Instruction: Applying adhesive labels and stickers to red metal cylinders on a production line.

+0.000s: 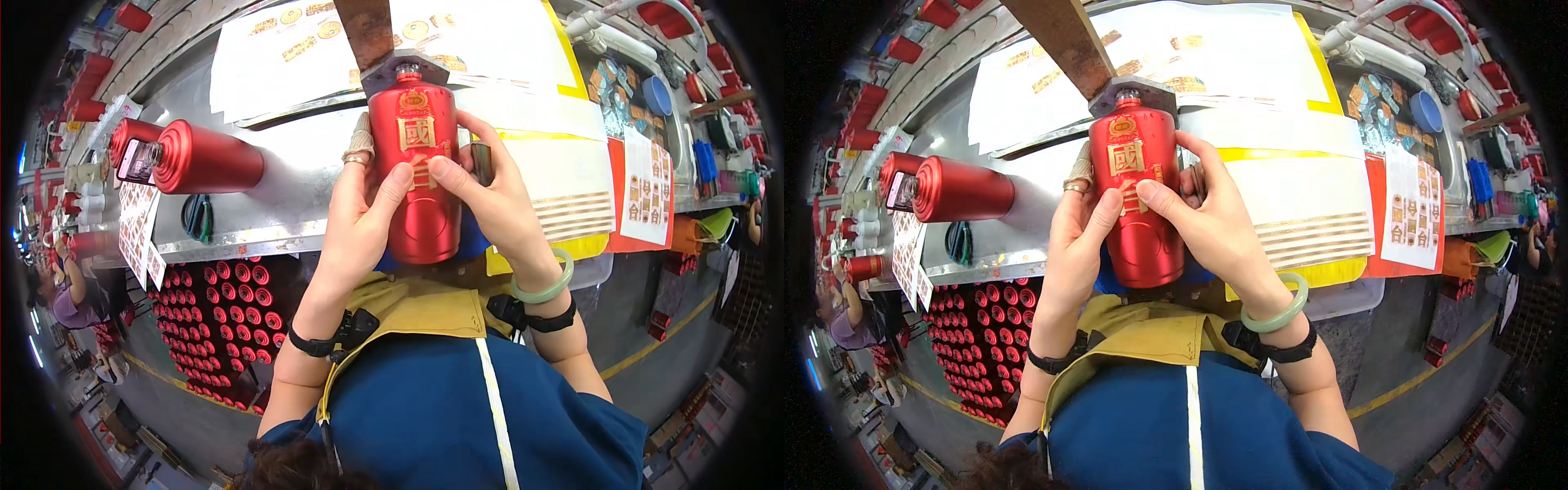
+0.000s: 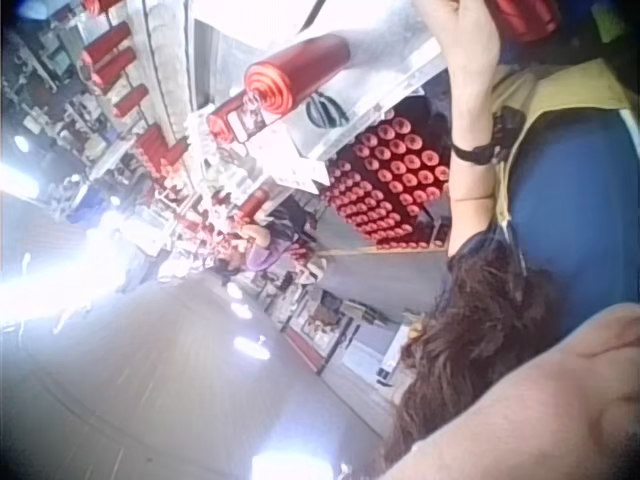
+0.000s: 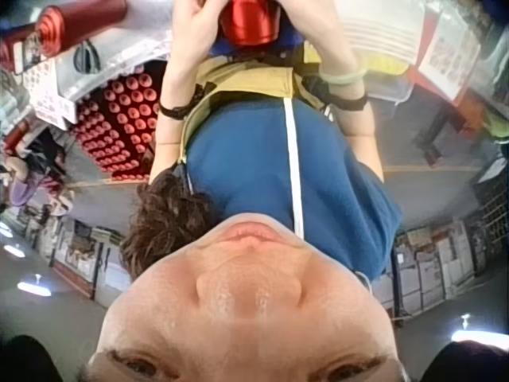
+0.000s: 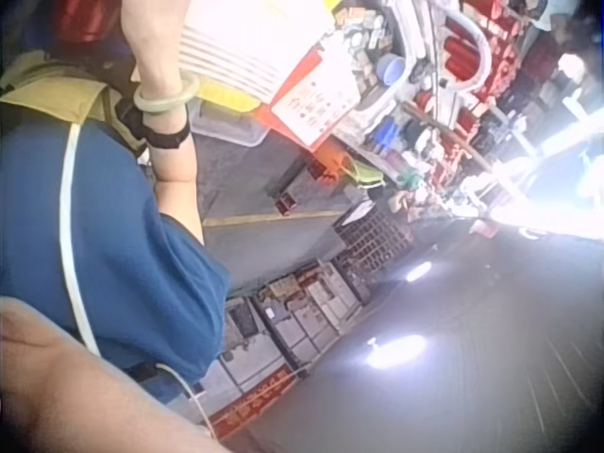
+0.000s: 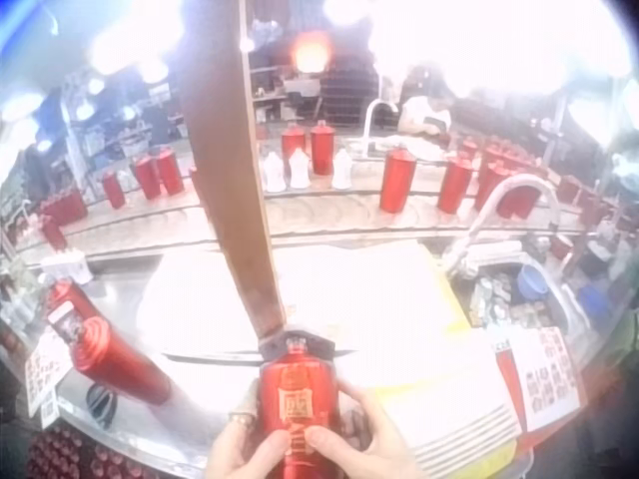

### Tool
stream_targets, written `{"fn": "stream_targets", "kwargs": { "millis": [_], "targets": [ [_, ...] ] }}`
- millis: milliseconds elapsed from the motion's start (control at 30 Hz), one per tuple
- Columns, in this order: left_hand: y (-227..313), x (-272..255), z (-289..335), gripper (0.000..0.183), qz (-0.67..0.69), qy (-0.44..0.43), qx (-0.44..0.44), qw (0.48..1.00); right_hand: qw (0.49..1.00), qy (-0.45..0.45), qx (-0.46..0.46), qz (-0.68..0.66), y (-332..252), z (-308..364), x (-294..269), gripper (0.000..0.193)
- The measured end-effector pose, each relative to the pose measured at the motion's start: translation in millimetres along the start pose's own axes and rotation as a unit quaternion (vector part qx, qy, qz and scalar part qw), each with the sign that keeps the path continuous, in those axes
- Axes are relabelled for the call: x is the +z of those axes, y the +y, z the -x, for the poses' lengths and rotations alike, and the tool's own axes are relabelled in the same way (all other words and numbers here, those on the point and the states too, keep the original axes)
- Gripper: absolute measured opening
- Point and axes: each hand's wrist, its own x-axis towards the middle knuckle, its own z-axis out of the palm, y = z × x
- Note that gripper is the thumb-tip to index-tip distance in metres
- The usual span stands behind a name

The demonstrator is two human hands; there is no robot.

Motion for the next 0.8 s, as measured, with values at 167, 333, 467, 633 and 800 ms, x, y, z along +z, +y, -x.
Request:
{"fn": "stream_targets", "kwargs": {
  "millis": [167,333,467,633,800],
  "targets": [
    [-0.4,0.7,-0.4,0.061,0.005,0.013,-0.005,1.0,1.0,-0.004,-0.003,-0.015,-1.7,0.0,1.4,0.071],
    [3.4,2.0,1.2,0.052,-0.028,0.007,-0.012,1.0,1.0,0.002,-0.009,0.006,1.9,0.3,-0.3,0.071],
    [4.1,1.3,1.6,0.048,-0.027,0.017,-0.011,0.999,1.0,0.003,0.0,-0.02,0.1,0.5,2.9,0.072],
    [0.3,3.9,0.1,0.049,-0.057,0.027,0.002,0.998,1.0,0.003,-0.003,-0.029,1.7,0.6,3.3,0.072],
    [3.6,7.7,-2.1,0.053,0.006,0.019,-0.005,1.0,1.0,0.001,-0.005,-0.011,-0.1,0.9,1.4,0.072]
  ]
}}
